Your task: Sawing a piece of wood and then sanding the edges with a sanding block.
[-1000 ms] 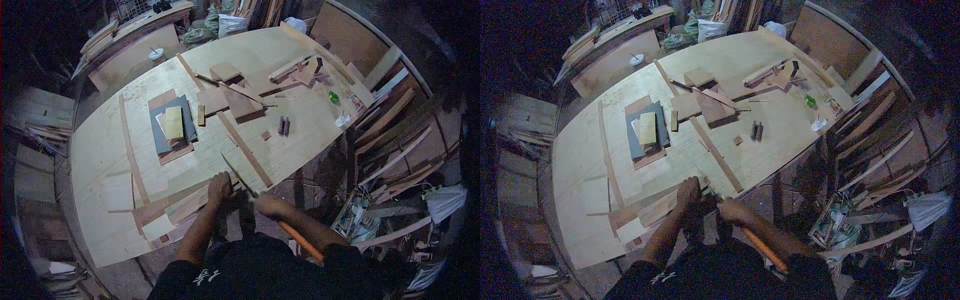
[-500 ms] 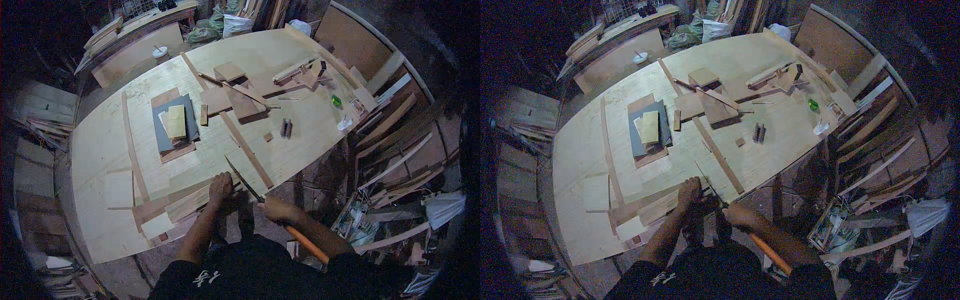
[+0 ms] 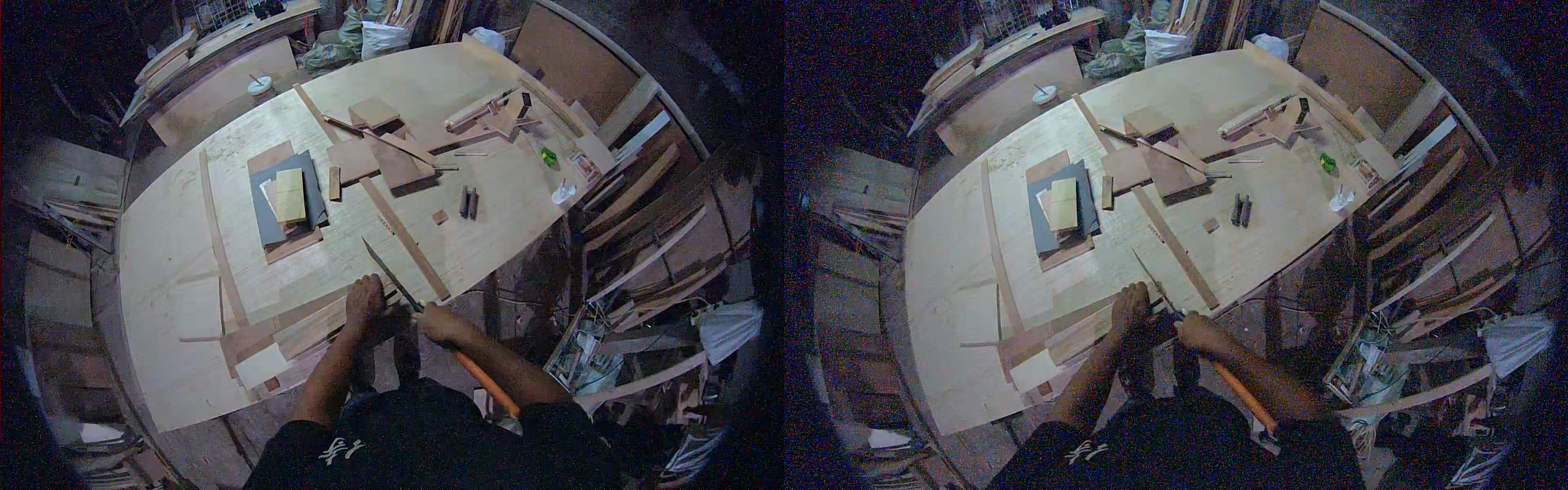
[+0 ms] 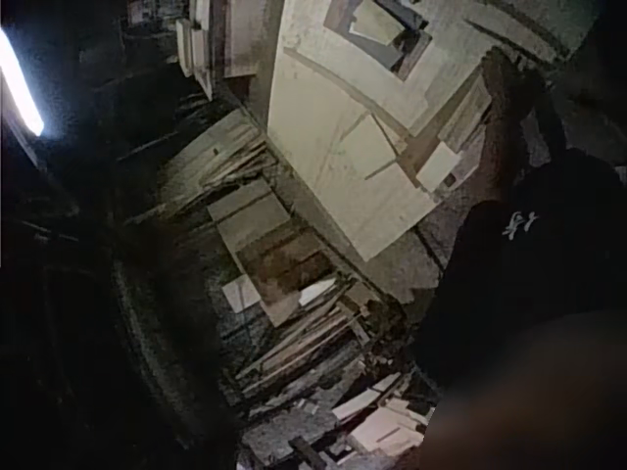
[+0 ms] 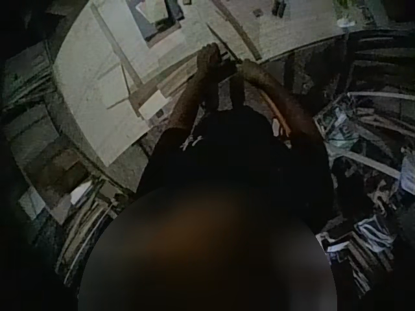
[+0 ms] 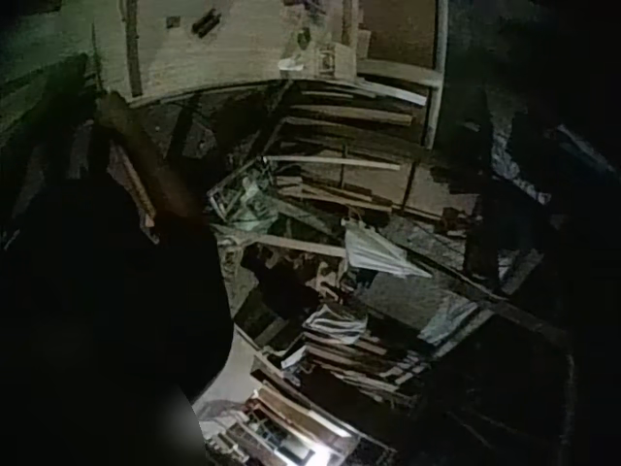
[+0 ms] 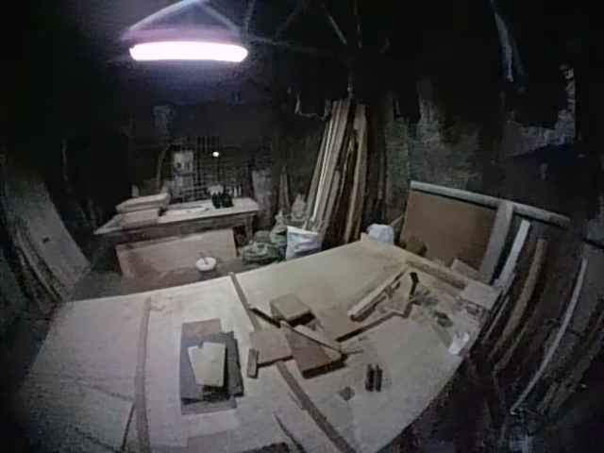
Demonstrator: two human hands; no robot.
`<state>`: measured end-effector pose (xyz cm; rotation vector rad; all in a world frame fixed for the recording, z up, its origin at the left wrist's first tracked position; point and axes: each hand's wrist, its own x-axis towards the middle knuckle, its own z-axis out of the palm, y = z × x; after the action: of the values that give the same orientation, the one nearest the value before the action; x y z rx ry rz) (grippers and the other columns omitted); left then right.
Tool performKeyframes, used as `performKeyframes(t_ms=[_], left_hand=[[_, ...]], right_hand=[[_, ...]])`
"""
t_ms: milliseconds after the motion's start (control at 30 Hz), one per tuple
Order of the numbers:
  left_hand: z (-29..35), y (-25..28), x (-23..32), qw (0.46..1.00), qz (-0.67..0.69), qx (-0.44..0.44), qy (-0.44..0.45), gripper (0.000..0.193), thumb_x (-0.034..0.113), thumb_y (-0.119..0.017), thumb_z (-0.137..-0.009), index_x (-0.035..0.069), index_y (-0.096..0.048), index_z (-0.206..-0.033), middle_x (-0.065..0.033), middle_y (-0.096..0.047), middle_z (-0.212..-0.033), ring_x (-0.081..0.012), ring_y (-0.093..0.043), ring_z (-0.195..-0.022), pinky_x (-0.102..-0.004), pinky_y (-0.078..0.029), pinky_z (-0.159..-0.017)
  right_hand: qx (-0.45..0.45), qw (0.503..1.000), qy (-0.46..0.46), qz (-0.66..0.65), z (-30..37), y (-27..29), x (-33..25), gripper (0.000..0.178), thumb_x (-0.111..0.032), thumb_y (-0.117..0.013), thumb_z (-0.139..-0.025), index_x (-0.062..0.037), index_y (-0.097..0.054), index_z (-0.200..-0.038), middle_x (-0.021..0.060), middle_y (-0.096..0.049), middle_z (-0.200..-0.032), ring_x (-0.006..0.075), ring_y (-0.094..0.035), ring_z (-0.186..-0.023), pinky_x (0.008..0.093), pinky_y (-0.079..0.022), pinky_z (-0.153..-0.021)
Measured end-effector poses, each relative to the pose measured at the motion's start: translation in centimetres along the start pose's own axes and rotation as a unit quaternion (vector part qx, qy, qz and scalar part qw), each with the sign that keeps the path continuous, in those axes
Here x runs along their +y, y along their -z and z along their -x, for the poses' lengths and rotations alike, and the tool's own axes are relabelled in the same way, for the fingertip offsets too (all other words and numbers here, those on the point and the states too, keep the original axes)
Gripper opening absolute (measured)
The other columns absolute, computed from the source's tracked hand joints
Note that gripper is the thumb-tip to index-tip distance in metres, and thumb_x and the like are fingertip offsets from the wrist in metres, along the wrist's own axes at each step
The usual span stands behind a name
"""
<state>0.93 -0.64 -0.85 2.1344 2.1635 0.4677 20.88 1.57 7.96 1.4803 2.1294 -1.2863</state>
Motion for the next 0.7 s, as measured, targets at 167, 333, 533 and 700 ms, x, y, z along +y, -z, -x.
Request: performKeyframes(t_ms=[167,333,533,700], left_hand=[[0.5,-0.1,-0.5,1.0,-0.001,0.013,0.002,0.014,0.014,-0.051,-0.083,0.001,-0.051,-0.087,-0.0186,-0.057,-0.081,-0.0344,-0.06,-0.078,-0.0442,-0.049,-0.069],[0.7,-0.5,-0.8,0.999,0.007,0.039,0.003,0.018,0.017,-0.053,-0.081,0.001,-0.049,-0.088,-0.018,-0.056,-0.081,-0.0345,-0.06,-0.077,-0.0433,-0.049,-0.067],[-0.4,-1.4,-0.4,0.999,-0.027,-0.019,0.026,0.018,0.016,-0.051,-0.083,0.0,-0.05,-0.091,-0.0188,-0.057,-0.082,-0.0348,-0.059,-0.081,-0.0439,-0.049,-0.068],[-0.3,-0.5,-1.3,0.997,-0.004,-0.031,0.068,0.022,0.018,-0.05,-0.084,0.0,-0.051,-0.096,-0.0188,-0.057,-0.085,-0.0346,-0.06,-0.082,-0.0454,-0.049,-0.068]], right_hand=[[-0.054,0.959,0.196,0.195,2.4,0.1,1.5,0.042,-0.027,-0.046,-0.094,0.0114,-0.052,-0.11,0.0306,-0.061,-0.094,0.0453,-0.061,-0.089,0.0507,-0.049,-0.072],[-0.042,0.998,0.037,0.038,3.1,1.6,-2.5,0.045,-0.029,-0.043,-0.095,0.0126,-0.049,-0.111,0.0324,-0.059,-0.098,0.0469,-0.06,-0.094,0.052,-0.049,-0.076],[0.05,0.998,-0.007,0.026,0.8,-2.2,-0.1,0.047,-0.035,-0.044,-0.096,0.0114,-0.054,-0.102,0.0332,-0.061,-0.085,0.0469,-0.062,-0.087,0.0507,-0.05,-0.073],[-0.014,0.972,0.186,0.14,3.6,0.1,-0.1,0.046,-0.032,-0.046,-0.096,0.0128,-0.056,-0.096,0.0315,-0.061,-0.082,0.0467,-0.063,-0.08,0.0527,-0.049,-0.067]])
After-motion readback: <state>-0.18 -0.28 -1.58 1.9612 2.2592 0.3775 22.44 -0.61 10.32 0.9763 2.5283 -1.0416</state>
